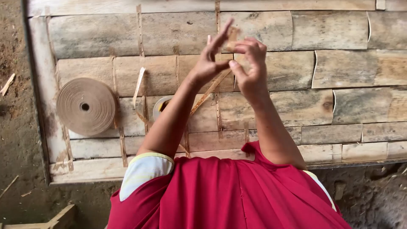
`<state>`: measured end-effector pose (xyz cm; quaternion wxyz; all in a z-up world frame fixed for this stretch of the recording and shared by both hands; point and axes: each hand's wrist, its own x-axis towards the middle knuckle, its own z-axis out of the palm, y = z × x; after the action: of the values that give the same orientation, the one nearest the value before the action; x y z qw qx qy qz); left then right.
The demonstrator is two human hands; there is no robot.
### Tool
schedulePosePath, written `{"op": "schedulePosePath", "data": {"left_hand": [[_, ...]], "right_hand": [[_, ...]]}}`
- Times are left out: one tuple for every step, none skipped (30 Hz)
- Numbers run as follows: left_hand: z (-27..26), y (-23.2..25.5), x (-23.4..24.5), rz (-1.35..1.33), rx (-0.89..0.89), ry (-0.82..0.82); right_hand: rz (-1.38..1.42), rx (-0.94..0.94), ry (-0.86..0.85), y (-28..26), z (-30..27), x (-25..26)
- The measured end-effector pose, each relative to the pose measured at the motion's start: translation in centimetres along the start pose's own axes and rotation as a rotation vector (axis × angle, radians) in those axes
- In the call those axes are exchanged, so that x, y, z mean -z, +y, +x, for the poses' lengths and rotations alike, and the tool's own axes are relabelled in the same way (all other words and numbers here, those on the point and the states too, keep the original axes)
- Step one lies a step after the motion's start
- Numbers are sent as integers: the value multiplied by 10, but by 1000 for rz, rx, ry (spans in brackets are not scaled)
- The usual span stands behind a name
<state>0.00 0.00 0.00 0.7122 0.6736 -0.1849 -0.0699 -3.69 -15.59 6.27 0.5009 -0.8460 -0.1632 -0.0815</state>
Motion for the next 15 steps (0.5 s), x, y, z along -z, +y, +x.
{"op": "schedulePosePath", "data": {"left_hand": [[-11, 13, -4, 3, -10, 10], [-22, 25, -8, -39, 4, -5], [-36, 35, -13, -83, 23, -21], [-51, 44, -12, -82, 18, -11], [-66, 53, -13, -215, 48, -117], [-81, 60, -14, -348, 78, -223], [-99, 65, -13, -351, 77, -219], [-118, 69, -11, -371, 203, -276], [-140, 72, -10, -393, 337, -327], [-162, 67, -7, -401, 343, -317], [-185, 61, -1, -420, 389, -329], [-207, 56, 4, -440, 434, -341], [-229, 58, 18, -444, 443, -325], [-250, 60, 32, -343, 499, -293], [-270, 62, 45, -240, 553, -263]], "right_hand": [[-1, 14, -6, -21, -6, 6], [169, -79, 18, -42, -13, 12], [339, -179, 38, -62, -21, 18], [338, -171, 30, -70, -26, 20], [431, -121, 82, -78, -32, 23], [523, -71, 135, -85, -37, 27], [521, -72, 129, -91, -40, 28], [565, -21, 143, -96, -44, 29], [613, 22, 154, -101, -49, 30], [615, 13, 144, -96, -53, 27], [677, 12, 170, -89, -55, 23], [739, 9, 196, -82, -56, 19], [747, -1, 184, -77, -59, 11], [712, -81, 243, -71, -61, 2], [672, -156, 304, -64, -63, -5]]}}
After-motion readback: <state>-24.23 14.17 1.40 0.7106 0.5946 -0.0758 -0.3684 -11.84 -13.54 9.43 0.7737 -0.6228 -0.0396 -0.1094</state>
